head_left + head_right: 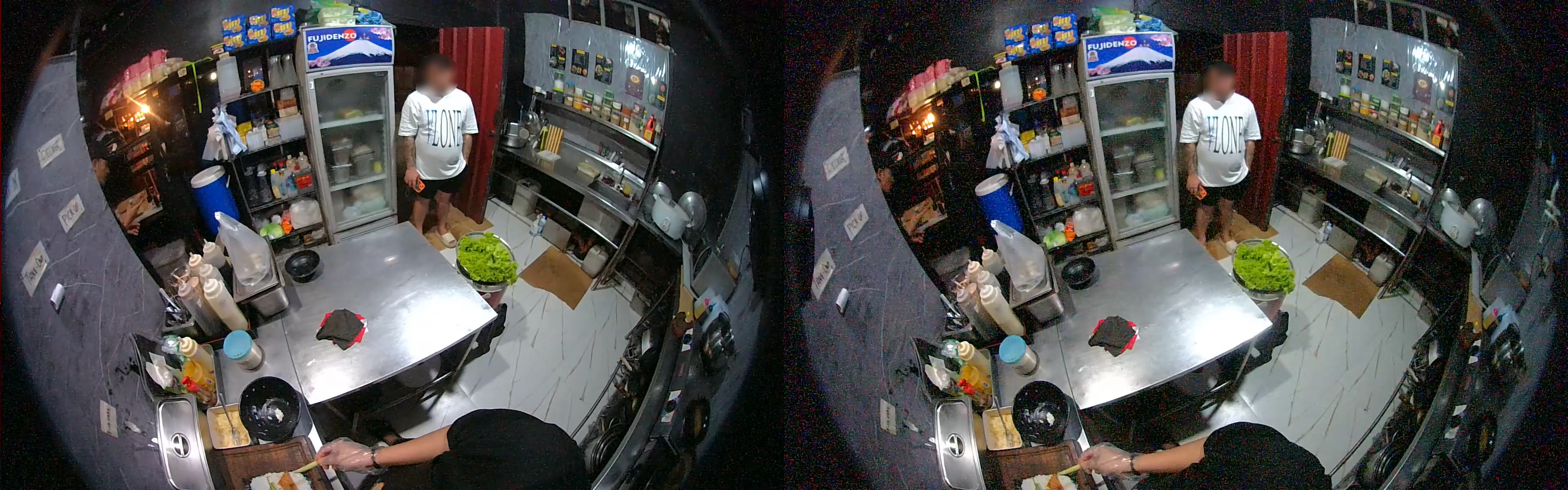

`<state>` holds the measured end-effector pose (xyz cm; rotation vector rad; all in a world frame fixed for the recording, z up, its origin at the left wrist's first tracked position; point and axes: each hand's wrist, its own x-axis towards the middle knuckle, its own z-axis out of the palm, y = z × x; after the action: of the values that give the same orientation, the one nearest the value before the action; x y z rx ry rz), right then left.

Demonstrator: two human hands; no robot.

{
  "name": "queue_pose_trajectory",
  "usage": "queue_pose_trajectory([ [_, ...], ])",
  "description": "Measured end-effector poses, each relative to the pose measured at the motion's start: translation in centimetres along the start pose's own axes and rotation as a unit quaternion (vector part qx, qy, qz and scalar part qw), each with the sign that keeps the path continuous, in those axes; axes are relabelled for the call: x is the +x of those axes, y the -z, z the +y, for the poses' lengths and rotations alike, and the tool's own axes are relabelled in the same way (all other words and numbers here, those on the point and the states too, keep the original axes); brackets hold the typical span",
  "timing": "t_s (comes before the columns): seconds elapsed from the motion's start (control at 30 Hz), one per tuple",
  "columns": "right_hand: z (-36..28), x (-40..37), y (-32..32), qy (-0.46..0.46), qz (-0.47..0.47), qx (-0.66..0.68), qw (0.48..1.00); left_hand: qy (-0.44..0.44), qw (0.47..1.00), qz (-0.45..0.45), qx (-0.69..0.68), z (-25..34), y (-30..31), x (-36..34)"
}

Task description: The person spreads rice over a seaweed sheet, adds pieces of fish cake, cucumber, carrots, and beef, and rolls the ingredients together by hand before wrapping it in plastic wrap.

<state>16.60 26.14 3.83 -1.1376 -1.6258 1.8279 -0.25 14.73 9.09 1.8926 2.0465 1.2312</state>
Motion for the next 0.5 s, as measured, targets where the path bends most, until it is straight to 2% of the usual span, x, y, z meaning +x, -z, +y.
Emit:
queue_pose_trajectory([
  [0.23,0.1,-0.1,-0.1,-0.036,-0.004,0.039,0.999,0.002,1.0,0.0,0.009,-0.4,0.1,-0.2],
  [0.3,1.3,0.5,-0.4,0.009,0.011,0.033,0.999,0.002,1.0,0.001,0.011,-0.6,0.1,-0.2],
  [0.5,0.7,0.4,-0.2,0.012,0.007,-0.002,1.0,0.005,1.0,0.005,0.016,-1.0,0.3,-0.4],
])
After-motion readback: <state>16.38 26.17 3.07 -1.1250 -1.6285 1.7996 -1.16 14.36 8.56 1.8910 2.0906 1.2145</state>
